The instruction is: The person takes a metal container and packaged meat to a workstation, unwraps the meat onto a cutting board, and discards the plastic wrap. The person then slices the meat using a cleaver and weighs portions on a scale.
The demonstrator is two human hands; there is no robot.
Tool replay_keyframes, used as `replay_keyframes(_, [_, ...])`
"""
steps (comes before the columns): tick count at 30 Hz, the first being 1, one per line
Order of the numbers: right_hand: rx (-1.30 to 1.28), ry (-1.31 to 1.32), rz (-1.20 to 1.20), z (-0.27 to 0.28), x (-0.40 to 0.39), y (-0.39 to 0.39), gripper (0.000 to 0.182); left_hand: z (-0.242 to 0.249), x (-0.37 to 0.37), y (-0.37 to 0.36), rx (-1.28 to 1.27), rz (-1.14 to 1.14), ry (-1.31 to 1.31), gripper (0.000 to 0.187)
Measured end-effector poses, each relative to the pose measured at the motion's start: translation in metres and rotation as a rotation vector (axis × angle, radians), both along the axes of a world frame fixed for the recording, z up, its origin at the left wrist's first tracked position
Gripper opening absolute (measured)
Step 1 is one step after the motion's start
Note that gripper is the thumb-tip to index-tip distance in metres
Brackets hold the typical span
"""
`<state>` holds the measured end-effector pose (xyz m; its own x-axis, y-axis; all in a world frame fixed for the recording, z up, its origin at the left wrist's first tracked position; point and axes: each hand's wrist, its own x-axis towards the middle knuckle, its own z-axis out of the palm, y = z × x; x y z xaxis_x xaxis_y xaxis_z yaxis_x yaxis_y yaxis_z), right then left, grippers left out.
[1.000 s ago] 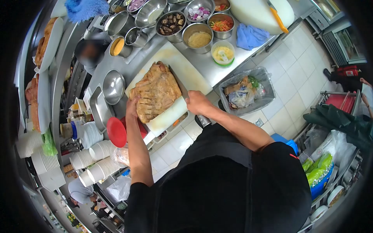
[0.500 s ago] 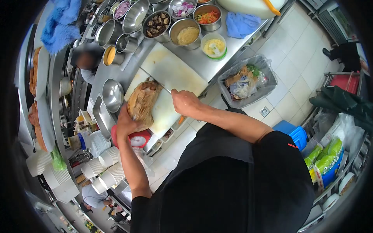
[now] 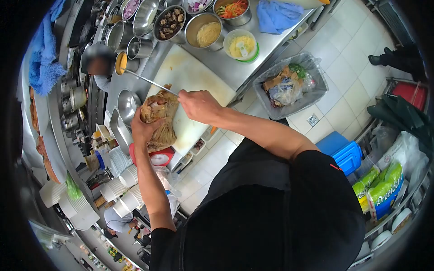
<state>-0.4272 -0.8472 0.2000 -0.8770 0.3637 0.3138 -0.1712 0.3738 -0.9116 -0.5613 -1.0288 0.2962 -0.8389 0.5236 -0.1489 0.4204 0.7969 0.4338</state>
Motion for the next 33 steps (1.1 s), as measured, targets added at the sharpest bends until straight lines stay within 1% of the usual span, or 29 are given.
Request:
replay_keyframes(5, [0.03, 0.125, -0.012, 0.026, -0.025, -0.008, 0.015, -0.001, 0.005, 0.006, 0.0, 0.023, 0.007, 0.059])
replay_keyframes(11, [0.118, 0.099, -0.006, 0.024, -0.042, -0.02, 0.015, -0.002, 0.0, 0.004, -0.02, 0.029, 0.049, 0.061])
replay_keyframes(15, [0.094, 0.091, -0.01, 0.021, -0.039, -0.02, 0.015, -0.007, -0.009, -0.004, 0.004, 0.02, 0.031, 0.061])
replay_keyframes(17, [0.11, 0.114, -0.077, 0.02, -0.038, -0.02, 0.015, -0.005, -0.01, -0.002, -0.005, 0.043, 0.033, 0.061])
replay_keyframes(18, [0.109, 0.107, -0.063, 0.02, -0.039, -0.021, 0.015, -0.004, -0.009, -0.002, -0.017, 0.052, 0.039, 0.061])
replay_keyframes(24, [0.165, 0.037, 0.04, 0.01, -0.053, -0.027, 0.011, -0.006, -0.014, -0.005, -0.004, 0.059, 0.02, 0.062])
replay_keyframes(26, [0.209, -0.141, 0.063, 0.003, -0.052, -0.032, 0.01, -0.005, -0.016, -0.006, -0.018, 0.066, 0.027, 0.062])
replay_keyframes(30, [0.243, -0.216, 0.063, -0.016, -0.047, -0.038, 0.012, -0.008, -0.023, -0.007, -0.026, 0.073, 0.015, 0.063])
replay_keyframes(32, [0.231, -0.33, 0.103, -0.018, -0.044, -0.039, 0.012, -0.014, -0.03, -0.012, -0.015, 0.08, -0.006, 0.063])
replay_keyframes(33, [0.232, -0.334, 0.101, -0.022, -0.042, -0.04, 0.012, -0.016, -0.032, -0.013, -0.007, 0.084, -0.024, 0.064])
